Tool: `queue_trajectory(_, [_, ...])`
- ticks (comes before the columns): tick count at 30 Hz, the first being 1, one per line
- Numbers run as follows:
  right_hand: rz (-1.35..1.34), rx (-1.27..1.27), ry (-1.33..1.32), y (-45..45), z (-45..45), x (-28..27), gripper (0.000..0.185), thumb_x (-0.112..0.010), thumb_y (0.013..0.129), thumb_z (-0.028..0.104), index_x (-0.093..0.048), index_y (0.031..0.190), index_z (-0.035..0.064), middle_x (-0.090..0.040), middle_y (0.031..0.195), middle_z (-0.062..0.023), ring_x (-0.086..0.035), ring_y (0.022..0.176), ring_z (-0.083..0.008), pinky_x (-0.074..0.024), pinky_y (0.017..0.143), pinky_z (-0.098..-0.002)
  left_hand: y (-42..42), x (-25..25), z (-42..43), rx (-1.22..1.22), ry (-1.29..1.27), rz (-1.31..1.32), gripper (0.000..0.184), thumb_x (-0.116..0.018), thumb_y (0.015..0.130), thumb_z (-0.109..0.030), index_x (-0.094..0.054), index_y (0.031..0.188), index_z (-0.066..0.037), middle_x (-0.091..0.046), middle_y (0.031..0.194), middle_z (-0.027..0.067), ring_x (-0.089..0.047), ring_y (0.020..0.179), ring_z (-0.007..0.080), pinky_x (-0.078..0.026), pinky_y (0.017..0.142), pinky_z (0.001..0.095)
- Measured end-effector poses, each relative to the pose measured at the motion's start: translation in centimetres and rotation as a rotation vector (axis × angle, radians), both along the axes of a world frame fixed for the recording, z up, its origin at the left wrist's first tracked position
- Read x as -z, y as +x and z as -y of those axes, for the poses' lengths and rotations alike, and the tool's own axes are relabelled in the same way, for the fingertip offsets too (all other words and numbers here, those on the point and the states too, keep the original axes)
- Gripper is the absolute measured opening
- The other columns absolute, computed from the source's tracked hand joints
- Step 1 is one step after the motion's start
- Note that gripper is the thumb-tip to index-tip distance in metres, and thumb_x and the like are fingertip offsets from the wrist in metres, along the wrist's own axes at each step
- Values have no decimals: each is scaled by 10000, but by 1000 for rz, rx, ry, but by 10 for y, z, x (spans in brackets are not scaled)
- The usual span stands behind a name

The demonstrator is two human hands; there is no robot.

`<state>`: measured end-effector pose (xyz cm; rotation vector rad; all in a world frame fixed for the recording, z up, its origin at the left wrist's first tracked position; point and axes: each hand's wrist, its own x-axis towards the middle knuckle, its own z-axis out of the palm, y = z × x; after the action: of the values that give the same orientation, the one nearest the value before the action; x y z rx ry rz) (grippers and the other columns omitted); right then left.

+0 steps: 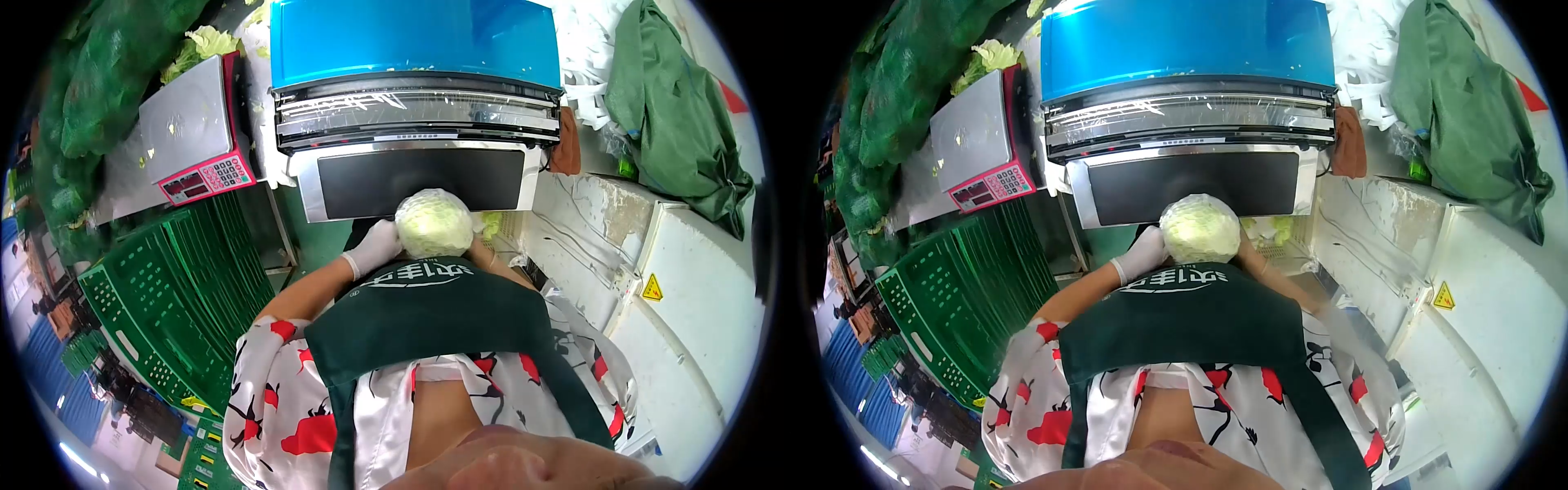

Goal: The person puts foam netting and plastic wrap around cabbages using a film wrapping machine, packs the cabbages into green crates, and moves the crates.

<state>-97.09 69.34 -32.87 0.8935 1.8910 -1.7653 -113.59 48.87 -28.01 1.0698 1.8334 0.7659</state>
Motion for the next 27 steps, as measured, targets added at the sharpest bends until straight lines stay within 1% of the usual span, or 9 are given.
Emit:
queue_trajectory(6, [-32,139,-637,-67,10,-80,305,-599,939,126,-598,1224,15,-659,1120,-96,-644,999,-175,-534,861,-301,-60,-90,-15,-37,375,-333,167,-598,875,-137,-658,1008,-56,-648,669,96,-653,561,248,-540,551,360])
queue_trajectory(10, [1,112,-1298,-125,-12,-156,331,-573,948,78,-571,1271,6,-633,1219,-104,-629,1074,-174,-536,901,-292,-88,-166,-56,-741,583,208,146,-529,940,-24,-650,1020,-36,-519,609,-49,-462,538,12,-360,491,203])
queue_trajectory(13, [-391,-484,-850,-148,-14,-169,307,-566,960,112,-588,1255,28,-623,1209,-90,-600,1092,-156,-519,887,-297,-86,-190,-72,-639,602,335,207,-583,928,-72,-623,1130,-47,-576,854,-21,-492,722,36,-416,665,211])
queue_trajectory(16, [-465,-299,-524,-148,8,-214,326,-602,927,113,-584,1244,40,-615,1183,-88,-583,1087,-159,-489,912,-311,-93,-185,-54,-181,795,167,423,-564,982,-283,-535,1332,-48,-581,1287,110,-506,1212,205,-374,1063,352])
queue_trajectory(19, [-339,98,-270,-139,20,-176,447,-656,870,90,-528,1296,45,-589,1218,-115,-563,1126,-189,-454,965,-330,-90,-182,1,-161,657,917,495,-500,1005,-386,-539,1335,-20,-592,1304,121,-523,1242,227,-384,1077,358])
queue_trajectory(20, [-538,-19,298,-142,30,-169,494,-598,848,-12,-494,1329,37,-567,1269,-140,-545,1192,-221,-421,1022,-333,-86,-177,20,-157,615,1162,526,-478,1013,-421,-541,1337,-10,-595,1310,125,-529,1252,235,-387,1082,360])
queue_trajectory(23, [-581,35,161,-147,-5,-150,516,-479,824,-87,-474,1331,8,-556,1302,-136,-540,1217,-228,-397,1059,-352,-58,-143,63,-857,512,1407,516,-518,987,-466,-584,1273,-42,-655,1203,94,-630,1097,201,-508,958,358])
queue_trajectory(25, [-492,108,-3,-157,-19,-147,412,-524,864,-27,-526,1275,5,-602,1229,-128,-602,1075,-192,-473,936,-311,-53,-144,90,-1091,802,1121,476,-685,888,-386,-607,1228,-62,-670,1162,106,-646,1059,200,-513,951,359])
queue_trajectory(27, [-386,124,-81,-171,-14,-174,349,-556,883,18,-559,1232,0,-626,1183,-123,-623,1005,-175,-500,866,-293,-66,-162,137,-994,684,-103,492,-772,801,-293,-617,1206,-59,-681,1145,102,-655,1050,188,-525,935,361])
